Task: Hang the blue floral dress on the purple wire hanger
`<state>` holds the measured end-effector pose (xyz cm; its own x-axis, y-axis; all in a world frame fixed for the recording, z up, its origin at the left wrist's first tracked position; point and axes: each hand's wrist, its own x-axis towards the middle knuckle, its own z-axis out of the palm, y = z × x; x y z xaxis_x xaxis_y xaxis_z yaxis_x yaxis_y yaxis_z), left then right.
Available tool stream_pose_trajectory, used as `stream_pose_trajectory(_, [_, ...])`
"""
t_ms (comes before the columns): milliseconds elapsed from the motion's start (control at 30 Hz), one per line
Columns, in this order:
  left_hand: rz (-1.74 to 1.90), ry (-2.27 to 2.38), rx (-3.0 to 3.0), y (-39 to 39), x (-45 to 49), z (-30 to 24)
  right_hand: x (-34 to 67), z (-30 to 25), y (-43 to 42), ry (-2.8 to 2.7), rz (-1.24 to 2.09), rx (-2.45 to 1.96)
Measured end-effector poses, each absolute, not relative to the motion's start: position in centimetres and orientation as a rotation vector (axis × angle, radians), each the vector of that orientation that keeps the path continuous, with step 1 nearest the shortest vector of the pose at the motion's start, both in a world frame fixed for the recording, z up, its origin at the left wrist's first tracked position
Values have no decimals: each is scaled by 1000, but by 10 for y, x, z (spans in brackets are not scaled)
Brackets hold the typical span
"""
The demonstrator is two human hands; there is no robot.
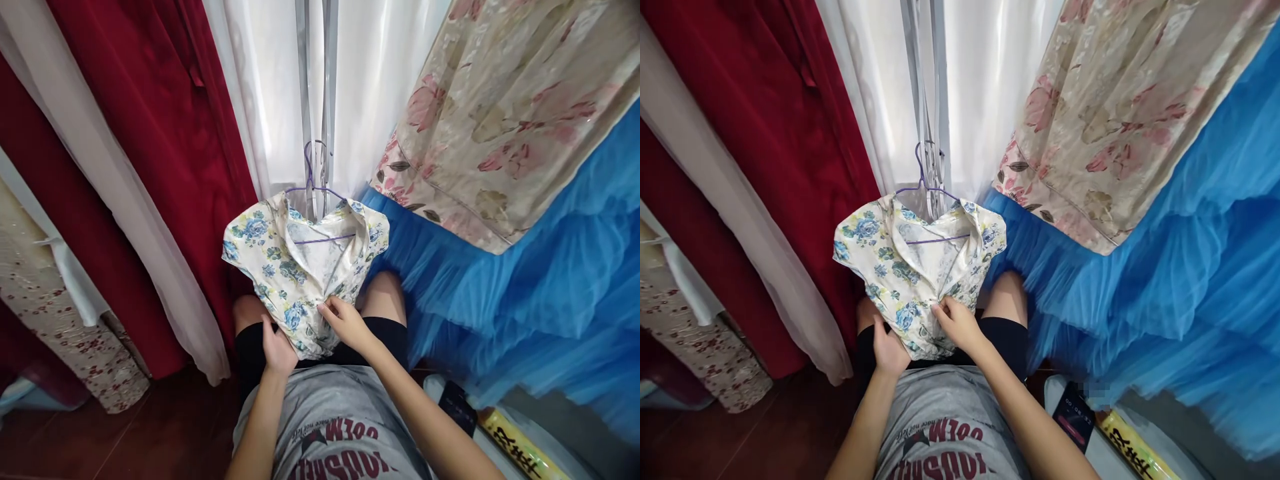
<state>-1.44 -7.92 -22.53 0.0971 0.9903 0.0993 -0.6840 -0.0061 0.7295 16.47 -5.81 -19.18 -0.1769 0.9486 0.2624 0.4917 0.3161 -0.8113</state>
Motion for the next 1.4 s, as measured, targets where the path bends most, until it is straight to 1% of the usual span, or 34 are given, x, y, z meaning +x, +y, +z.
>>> stream_pose_trajectory(100, [1476, 730, 803, -84, -19, -232, 151, -197, -50, -1742, 732, -1231])
stream_pose_trajectory(233, [1563, 989, 927, -64, -18, -246, 150, -199, -45, -1478, 1049, -1041])
stream_pose_trajectory(300, [1726, 1154, 934, -50, -22, -254, 159, -198, -45, -1276, 1200, -1036])
stream_pose_trajectory(367, [2004, 1353, 986, -41, -27, -260, 169, -195, -47, -1123, 1288, -1060])
stream_pose_trajectory(433, [2250, 1459, 1141, -42, -28, -259, 175, -192, -50, -1053, 1348, -1061])
stream_pose_trajectory(467, [2278, 1461, 1281, -46, -25, -256, 176, -191, -52, -1038, 1365, -1054])
stream_pose_trajectory(500, [2218, 1432, 1457, -50, -20, -253, 174, -189, -54, -1033, 1376, -1042])
stream_pose_trajectory(567, [1942, 1322, 1780, -57, -4, -246, 166, -188, -59, -1050, 1386, -1006])
stream_pose_trajectory(633, [1751, 1249, 1903, -60, 13, -242, 155, -188, -63, -1080, 1413, -962])
stream_pose_trajectory(767, [1726, 1242, 1858, -55, 25, -244, 143, -178, -62, -1084, 1476, -931])
stream_pose_trajectory(833, [1668, 1247, 1893, -51, 21, -248, 142, -161, -50, -1070, 1444, -916])
stream_pose_trajectory(900, [1582, 1254, 1932, -48, 15, -252, 142, -131, -31, -1050, 1369, -864])
stream_pose_trajectory(1067, [1359, 1239, 2029, -44, 14, -266, 148, -16, 24, -1020, 1130, -714])
stream_pose_trajectory(1100, [1343, 1221, 2035, -44, 17, -269, 151, 6, 29, -1035, 1040, -696])
stream_pose_trajectory(1167, [1368, 1187, 2004, -47, 21, -272, 159, 36, 30, -1208, 961, -665])
stream_pose_trajectory(1233, [1403, 1179, 1957, -50, 25, -274, 165, 42, 21, -1489, 948, -714])
stream_pose_trajectory(1300, [1399, 1196, 1934, -52, 27, -274, 170, 25, 11, -1715, 894, -855])
stream_pose_trajectory(1333, [1393, 1203, 1929, -53, 27, -275, 171, 10, 8, -1774, 819, -949])
stream_pose_trajectory(1400, [1386, 1205, 1928, -55, 28, -276, 175, -21, 10, -1766, 529, -1121])
